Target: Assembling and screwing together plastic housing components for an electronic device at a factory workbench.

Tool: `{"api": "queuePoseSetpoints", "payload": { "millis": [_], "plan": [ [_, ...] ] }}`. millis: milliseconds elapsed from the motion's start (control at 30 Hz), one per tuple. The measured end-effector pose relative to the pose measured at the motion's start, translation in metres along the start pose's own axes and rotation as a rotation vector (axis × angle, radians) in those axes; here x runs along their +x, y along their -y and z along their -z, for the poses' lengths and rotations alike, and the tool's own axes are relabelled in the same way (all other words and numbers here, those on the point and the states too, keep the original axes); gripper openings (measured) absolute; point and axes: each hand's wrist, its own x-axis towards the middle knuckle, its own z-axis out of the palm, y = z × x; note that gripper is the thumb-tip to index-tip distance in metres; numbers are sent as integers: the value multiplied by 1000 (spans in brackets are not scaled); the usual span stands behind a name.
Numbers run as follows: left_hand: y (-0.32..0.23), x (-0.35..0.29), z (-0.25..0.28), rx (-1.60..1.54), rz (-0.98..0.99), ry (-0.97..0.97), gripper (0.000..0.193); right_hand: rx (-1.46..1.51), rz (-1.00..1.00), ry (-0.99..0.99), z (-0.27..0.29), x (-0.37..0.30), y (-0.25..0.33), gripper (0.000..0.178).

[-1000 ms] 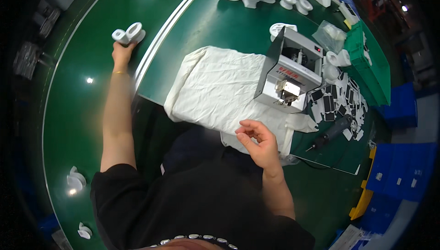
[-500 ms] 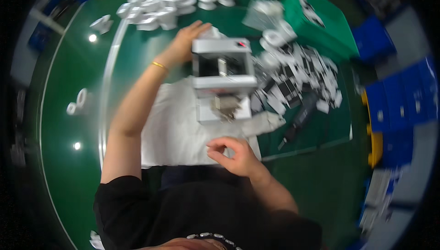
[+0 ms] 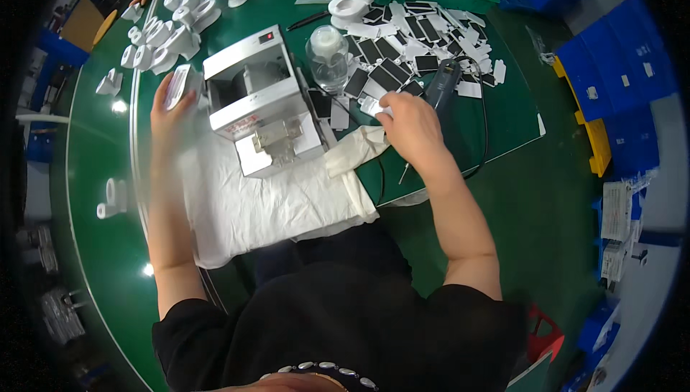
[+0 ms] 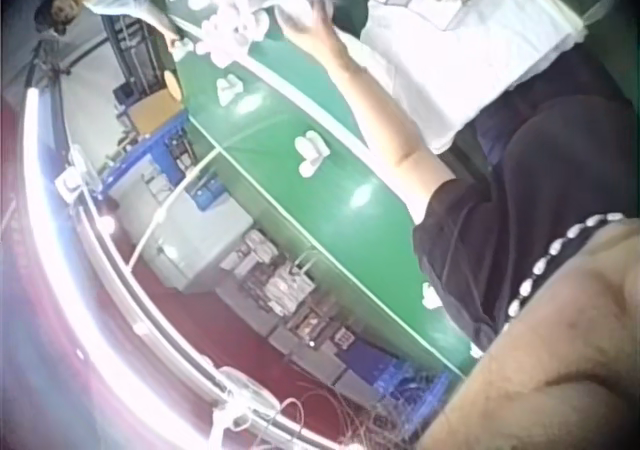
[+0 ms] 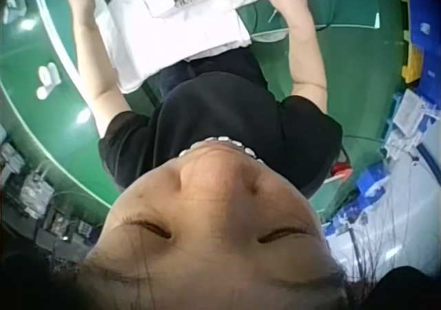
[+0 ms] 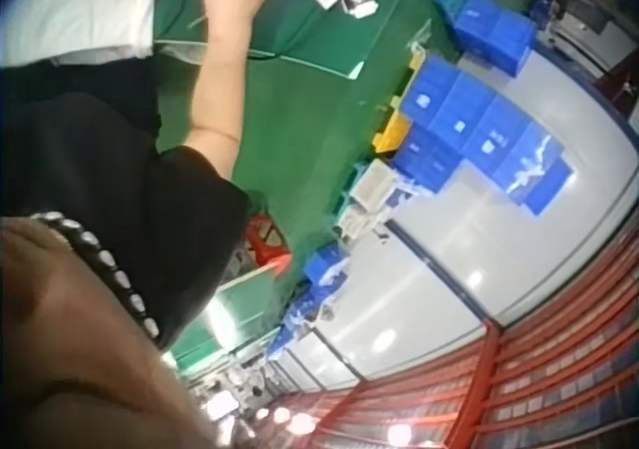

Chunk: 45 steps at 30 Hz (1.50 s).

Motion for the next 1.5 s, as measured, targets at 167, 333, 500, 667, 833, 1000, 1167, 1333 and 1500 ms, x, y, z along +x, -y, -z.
{"api": "queuePoseSetpoints", "payload": {
  "millis": [167, 333, 500, 667, 833, 1000, 1167, 1333, 1500],
  "plan": [
    [-26, -90, 17, 81, -165, -142, 91, -39, -35, 122, -19, 15, -15, 34],
    [-46, -163, 13, -196, -100, -44, 92, 68, 3, 113, -16, 17, -12, 42],
    [-31, -197, 0, -498, -70, 112, 77, 180, -32, 25, -11, 23, -6, 53],
    [-8, -215, -24, -760, 74, 283, 86, 867, -15, -38, 3, -9, 49, 40],
    [4, -227, -52, -1158, 307, 390, 79, 1292, 251, -35, -8, -46, 105, 25],
    [-7, -226, -64, -1140, 236, 521, 73, 1430, 238, 179, -26, -65, 132, 25],
    [-9, -230, -78, -1135, 411, 388, 45, 1451, 100, 342, -30, -73, 141, 24],
    [-25, -233, -85, -820, 406, 235, 40, 1179, 86, 416, -28, -74, 151, 25],
    [-25, -235, -83, -719, 373, 268, 40, 950, 90, 548, -19, -73, 153, 26]
  ]
}}
